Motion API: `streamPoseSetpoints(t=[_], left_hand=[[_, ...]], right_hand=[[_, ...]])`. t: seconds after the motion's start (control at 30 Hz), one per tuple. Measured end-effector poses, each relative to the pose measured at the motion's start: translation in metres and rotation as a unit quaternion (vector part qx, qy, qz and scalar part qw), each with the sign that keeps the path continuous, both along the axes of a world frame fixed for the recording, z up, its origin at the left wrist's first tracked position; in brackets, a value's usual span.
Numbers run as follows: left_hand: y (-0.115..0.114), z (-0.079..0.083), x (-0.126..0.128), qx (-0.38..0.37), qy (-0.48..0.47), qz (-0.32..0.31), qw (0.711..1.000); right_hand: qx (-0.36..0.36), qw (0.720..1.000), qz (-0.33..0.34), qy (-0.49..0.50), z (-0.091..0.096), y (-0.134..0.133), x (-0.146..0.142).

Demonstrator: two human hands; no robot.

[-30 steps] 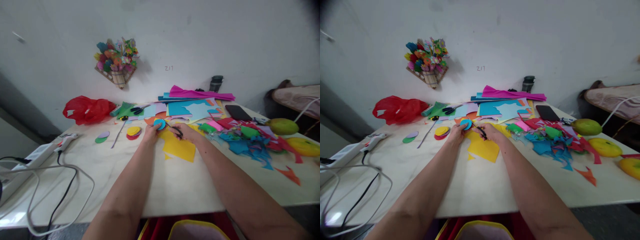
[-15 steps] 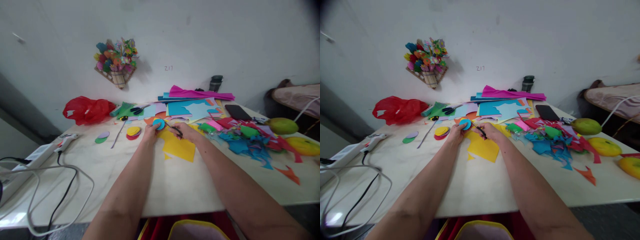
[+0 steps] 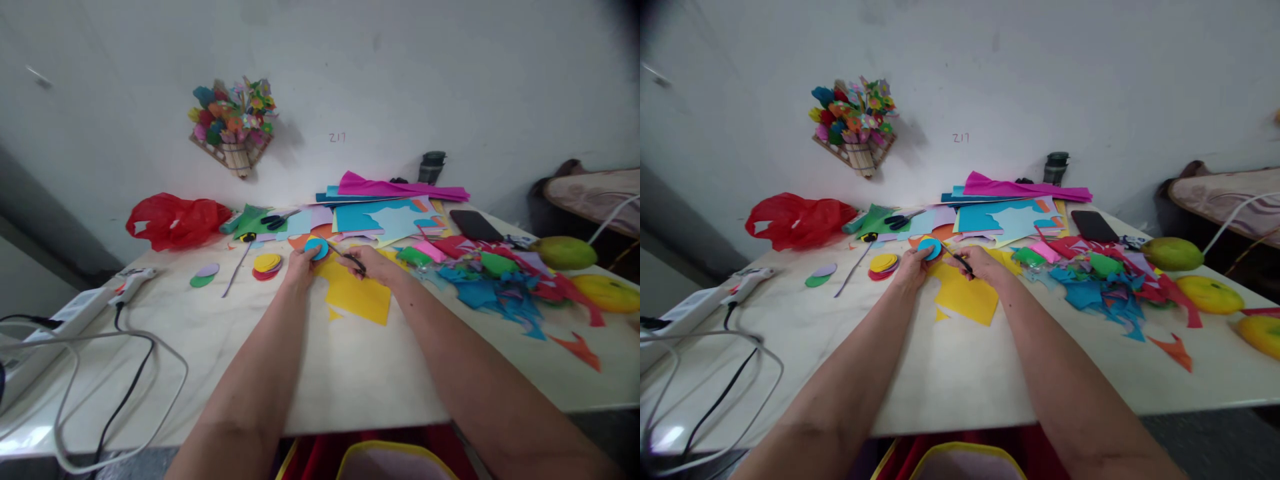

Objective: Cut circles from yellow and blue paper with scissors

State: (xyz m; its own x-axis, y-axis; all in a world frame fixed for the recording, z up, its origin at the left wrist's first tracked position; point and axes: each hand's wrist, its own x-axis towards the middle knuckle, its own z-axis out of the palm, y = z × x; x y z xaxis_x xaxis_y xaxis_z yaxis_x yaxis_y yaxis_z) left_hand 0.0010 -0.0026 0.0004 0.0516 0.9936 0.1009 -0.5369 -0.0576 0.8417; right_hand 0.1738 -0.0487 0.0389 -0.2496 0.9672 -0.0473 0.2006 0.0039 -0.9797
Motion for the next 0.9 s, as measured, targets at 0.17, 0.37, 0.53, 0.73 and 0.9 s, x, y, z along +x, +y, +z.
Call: streamPoseSetpoints(t=[0.17, 0.37, 0.53, 0.73, 0.9], left_hand=[[0.0, 0.0, 0.0, -0.004, 0.006, -0.006, 1.0], [0.0, 0.0, 0.002, -0.005, 0.013, -0.015, 1.0], [0.002, -0.002, 0.001, 0.004, 0.003, -0.011, 1.0], [0.003, -0.003, 0.0, 0.004, 0.009, -0.017, 1.0], [0.003, -0.002, -0.001, -0.002, 0.005, -0.013, 1.0]], right_hand=[[-0.007, 1.0, 0.007, 0.009, -0.008, 0.005, 0.0], [-0.002, 1.0, 0.003, 0.011, -0.01, 0.007, 0.001], [0.008, 1.0, 0.003, 0.009, -0.005, 0.003, 0.0], [0.016, 1.0, 0.014, 0.007, -0.003, 0.002, 0.002], [0.012, 1.0, 0.012, 0.003, -0.002, 0.001, 0.002]])
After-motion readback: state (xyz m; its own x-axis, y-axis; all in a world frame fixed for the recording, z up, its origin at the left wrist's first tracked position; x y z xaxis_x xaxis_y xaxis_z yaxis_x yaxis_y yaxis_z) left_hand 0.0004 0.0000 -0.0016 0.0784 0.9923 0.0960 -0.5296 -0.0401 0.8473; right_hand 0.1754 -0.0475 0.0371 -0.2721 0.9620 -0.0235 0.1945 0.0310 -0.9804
